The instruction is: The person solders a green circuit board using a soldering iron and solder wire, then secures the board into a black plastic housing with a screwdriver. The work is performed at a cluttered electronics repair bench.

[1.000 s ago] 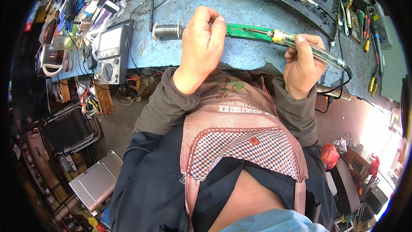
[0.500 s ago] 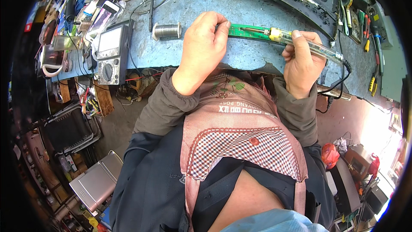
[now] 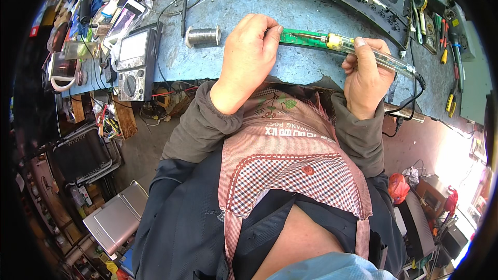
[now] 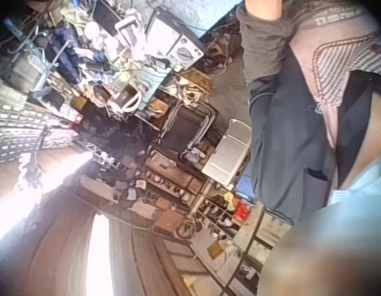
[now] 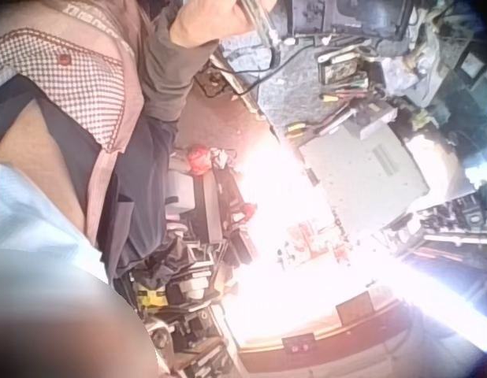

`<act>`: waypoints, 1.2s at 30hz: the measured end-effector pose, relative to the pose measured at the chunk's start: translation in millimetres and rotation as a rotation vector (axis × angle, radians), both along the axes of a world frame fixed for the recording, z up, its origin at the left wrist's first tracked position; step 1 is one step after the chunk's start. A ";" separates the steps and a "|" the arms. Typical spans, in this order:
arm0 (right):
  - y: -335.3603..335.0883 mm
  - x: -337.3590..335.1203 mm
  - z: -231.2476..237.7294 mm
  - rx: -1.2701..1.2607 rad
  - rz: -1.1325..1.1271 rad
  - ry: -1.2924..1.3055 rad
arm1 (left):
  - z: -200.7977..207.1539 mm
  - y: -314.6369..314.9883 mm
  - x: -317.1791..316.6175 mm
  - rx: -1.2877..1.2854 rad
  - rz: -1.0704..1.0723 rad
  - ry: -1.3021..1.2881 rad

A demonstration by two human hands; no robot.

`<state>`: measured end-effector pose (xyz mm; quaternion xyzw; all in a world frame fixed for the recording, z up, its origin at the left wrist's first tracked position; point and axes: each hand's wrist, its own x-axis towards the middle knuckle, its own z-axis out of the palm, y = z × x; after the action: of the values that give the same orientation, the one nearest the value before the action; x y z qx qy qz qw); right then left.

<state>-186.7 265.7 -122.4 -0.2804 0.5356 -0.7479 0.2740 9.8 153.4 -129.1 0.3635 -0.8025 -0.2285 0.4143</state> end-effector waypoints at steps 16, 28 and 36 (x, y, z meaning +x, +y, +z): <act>0.6 0.6 0.8 -0.014 -0.004 -0.026 | 3.0 3.9 -1.4 0.071 0.011 0.048; 0.5 -1.8 1.1 0.004 0.018 -0.023 | 1.9 2.6 -1.4 0.046 0.001 0.040; -0.3 -2.4 0.5 0.000 0.026 -0.024 | 4.4 2.7 -0.2 0.034 -0.014 0.021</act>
<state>-189.0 265.4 -121.9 -0.2783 0.5287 -0.7475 0.2904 9.6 156.1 -124.7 0.3622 -0.7967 -0.2488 0.4149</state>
